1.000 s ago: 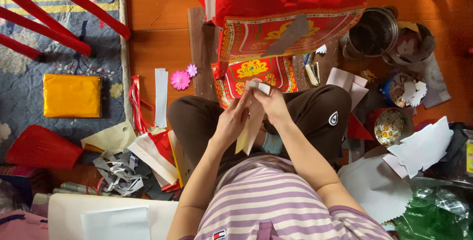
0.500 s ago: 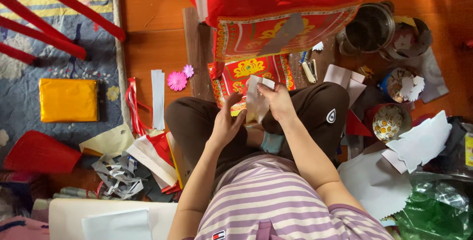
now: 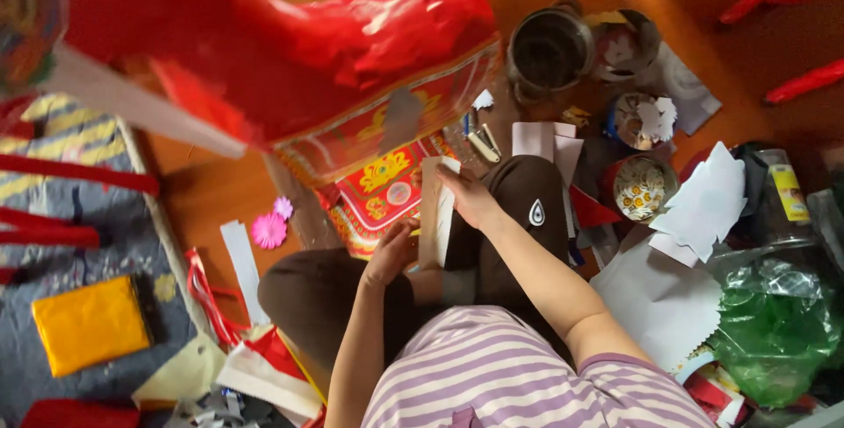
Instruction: Decorating a traditional paper horse structure by gluing on paper strips and floral patterns.
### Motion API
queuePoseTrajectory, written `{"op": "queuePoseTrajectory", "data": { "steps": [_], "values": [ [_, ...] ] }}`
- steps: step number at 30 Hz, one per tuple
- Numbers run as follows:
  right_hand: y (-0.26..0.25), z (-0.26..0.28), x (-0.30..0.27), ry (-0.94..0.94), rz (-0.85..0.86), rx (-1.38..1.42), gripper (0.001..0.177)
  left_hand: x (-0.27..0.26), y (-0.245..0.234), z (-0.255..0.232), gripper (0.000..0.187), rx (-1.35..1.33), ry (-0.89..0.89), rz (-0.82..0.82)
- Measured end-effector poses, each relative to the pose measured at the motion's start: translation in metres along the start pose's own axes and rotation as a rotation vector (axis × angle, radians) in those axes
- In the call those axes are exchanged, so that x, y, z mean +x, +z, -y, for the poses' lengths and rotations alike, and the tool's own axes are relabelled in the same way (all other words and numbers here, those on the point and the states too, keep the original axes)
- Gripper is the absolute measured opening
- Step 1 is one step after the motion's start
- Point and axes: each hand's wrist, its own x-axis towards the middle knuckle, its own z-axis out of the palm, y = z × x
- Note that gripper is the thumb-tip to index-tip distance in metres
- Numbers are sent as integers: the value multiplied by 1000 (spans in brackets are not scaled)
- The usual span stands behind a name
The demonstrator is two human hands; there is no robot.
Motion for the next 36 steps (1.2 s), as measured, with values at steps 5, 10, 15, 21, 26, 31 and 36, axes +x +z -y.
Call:
{"op": "queuePoseTrajectory", "data": {
  "steps": [5, 10, 15, 21, 26, 31, 36],
  "values": [
    [37, 59, -37, 110, 95, 19, 94, 1, 41, -19, 79, 324, -68, 139],
    [5, -13, 35, 92, 13, 21, 99, 22, 12, 8, 75, 55, -111, 176],
    [-18, -52, 74, 24, 72, 21, 93, -11, 99, -45, 82, 199, -170, 37],
    [-23, 69, 9, -264, 115, -391, 65, 33, 17, 11, 32, 404, -74, -90],
    [-108, 25, 151, -762, -480, -1187, 14, 33, -16, 7, 39, 345, -3, -406],
    [-166, 65, 189, -458, -534, -1445, 26, 54, -47, 25, 42, 263, 135, -576],
    [-165, 89, 113, -308, -401, -1251, 28, 74, -74, 48, 30, 132, 170, -588]
  ]
}}
